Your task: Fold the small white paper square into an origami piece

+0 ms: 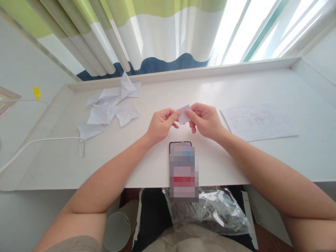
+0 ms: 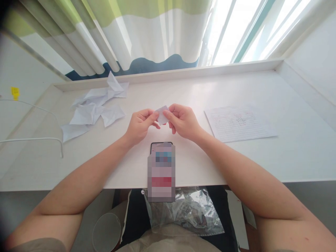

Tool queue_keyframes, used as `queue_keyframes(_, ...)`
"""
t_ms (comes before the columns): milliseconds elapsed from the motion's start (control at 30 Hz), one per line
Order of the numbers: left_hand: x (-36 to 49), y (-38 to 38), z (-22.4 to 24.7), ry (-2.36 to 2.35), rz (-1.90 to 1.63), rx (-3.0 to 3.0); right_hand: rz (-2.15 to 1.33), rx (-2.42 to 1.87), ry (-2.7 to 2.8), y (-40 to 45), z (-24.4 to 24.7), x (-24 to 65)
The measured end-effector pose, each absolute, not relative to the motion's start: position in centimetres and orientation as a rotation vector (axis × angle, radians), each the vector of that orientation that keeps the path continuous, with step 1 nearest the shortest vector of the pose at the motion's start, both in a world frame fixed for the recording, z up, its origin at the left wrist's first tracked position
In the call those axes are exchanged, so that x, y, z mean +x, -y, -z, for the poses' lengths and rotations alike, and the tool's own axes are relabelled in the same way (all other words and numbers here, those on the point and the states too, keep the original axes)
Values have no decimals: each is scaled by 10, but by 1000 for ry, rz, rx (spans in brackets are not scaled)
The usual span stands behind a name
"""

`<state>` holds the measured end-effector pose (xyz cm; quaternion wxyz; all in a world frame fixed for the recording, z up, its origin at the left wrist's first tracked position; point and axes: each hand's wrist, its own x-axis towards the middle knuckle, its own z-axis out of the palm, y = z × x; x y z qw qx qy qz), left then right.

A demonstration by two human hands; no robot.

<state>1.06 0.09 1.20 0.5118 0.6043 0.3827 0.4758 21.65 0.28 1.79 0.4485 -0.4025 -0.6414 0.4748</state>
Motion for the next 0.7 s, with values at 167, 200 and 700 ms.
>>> queue_keyframes(167, 10, 1, -13, -904, -1149, 1426, -1217, -982, 1589, -3, -18, 216)
queue_keyframes(200, 11, 2, -13, -907, -1126, 1435, -1221, -995, 1588, -2, -18, 215)
queue_keyframes(700, 5, -8, -8, -976, -1143, 1415, -1098, -1020, 1540, -9, -14, 215)
